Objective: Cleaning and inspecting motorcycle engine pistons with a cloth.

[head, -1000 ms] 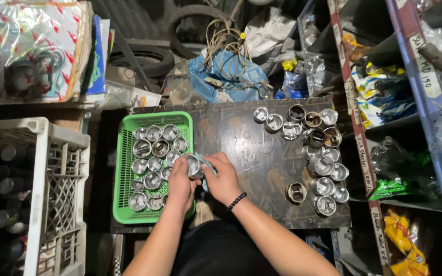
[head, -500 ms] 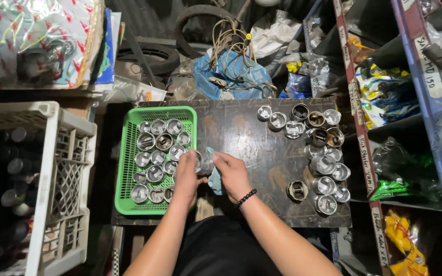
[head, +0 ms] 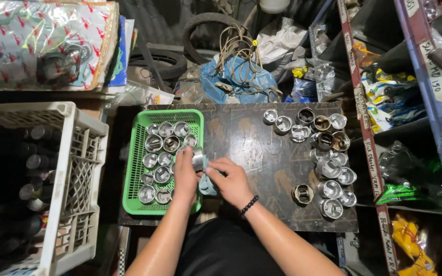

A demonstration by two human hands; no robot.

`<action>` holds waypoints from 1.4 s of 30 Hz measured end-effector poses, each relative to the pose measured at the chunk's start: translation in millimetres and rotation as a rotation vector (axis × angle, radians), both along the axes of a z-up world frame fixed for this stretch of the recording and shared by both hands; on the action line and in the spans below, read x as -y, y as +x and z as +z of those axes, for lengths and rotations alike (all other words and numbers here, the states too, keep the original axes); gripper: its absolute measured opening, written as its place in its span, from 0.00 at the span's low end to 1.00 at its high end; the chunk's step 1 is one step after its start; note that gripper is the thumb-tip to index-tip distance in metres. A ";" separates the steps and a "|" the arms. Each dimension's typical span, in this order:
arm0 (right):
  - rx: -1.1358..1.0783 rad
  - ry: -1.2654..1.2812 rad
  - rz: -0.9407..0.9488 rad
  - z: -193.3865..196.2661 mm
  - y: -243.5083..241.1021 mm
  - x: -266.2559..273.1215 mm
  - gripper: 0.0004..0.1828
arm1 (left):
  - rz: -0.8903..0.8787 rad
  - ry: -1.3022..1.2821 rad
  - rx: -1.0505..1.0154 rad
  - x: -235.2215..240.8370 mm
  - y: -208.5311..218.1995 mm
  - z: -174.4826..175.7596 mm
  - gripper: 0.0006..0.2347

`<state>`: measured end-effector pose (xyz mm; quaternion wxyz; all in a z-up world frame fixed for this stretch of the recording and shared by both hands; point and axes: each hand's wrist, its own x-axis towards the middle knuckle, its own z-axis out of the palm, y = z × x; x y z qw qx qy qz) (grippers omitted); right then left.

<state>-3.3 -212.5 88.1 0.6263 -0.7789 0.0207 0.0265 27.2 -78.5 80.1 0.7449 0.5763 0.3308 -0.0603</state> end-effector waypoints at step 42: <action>0.613 -0.498 0.087 51.2 23.2 8.3 0.08 | -0.229 -0.527 -0.066 -3.7 7.7 -13.8 0.24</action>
